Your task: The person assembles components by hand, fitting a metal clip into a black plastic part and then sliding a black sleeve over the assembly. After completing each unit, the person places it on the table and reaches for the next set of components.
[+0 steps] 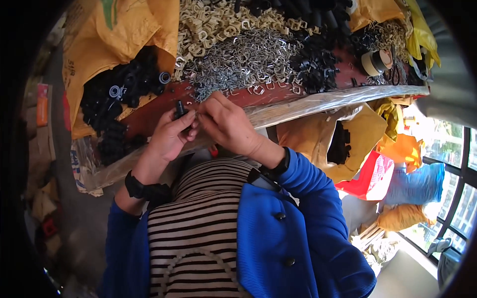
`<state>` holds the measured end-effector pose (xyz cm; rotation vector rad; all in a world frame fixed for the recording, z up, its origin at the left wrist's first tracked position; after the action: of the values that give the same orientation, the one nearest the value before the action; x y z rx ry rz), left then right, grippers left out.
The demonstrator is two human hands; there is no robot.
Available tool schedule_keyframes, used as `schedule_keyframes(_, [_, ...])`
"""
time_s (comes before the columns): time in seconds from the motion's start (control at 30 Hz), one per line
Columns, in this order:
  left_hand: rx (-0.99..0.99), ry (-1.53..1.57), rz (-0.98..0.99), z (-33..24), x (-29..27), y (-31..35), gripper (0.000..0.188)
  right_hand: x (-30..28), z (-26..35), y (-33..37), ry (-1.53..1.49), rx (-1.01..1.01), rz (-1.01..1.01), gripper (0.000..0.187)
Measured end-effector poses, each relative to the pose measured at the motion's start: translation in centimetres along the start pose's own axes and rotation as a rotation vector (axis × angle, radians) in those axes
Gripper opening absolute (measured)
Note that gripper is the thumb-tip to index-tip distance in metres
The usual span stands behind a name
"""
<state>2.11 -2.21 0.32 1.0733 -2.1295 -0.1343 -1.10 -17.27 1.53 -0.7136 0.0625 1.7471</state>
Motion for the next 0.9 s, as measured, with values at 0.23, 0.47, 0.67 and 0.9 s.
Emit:
schedule_keyframes(0.23, [0.044,-0.047,0.039,-0.1,0.0,0.3,0.011,0.3,-0.8,0.3,-0.260,0.180,0.056,0.007])
schedule_keyframes(0.47, [0.358,-0.523,-0.004,-0.2,0.7,-1.3,0.007,-0.4,-2.3,0.5,-0.584,0.334,0.055,0.009])
schedule_keyframes(0.67, [0.259,-0.508,-0.016,0.0,1.2,-2.8,0.009,-1.5,-3.2,0.4,-0.147,0.172,0.006,0.008])
schedule_keyframes(0.9, [-0.142,0.055,0.004,0.1,1.3,-3.8,0.012,-1.7,-3.8,0.6,0.203,-0.012,-0.061,0.016])
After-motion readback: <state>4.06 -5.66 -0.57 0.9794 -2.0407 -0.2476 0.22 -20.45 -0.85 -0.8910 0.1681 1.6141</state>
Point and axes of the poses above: each hand's wrist, its own y-axis away from the middle knuckle, its own x-axis out of the palm, z = x × y, the point moved 1 cm from there along -y, towards the middle knuckle, and after that the axes turned 8 degrees about z, right-handed, at the moved point
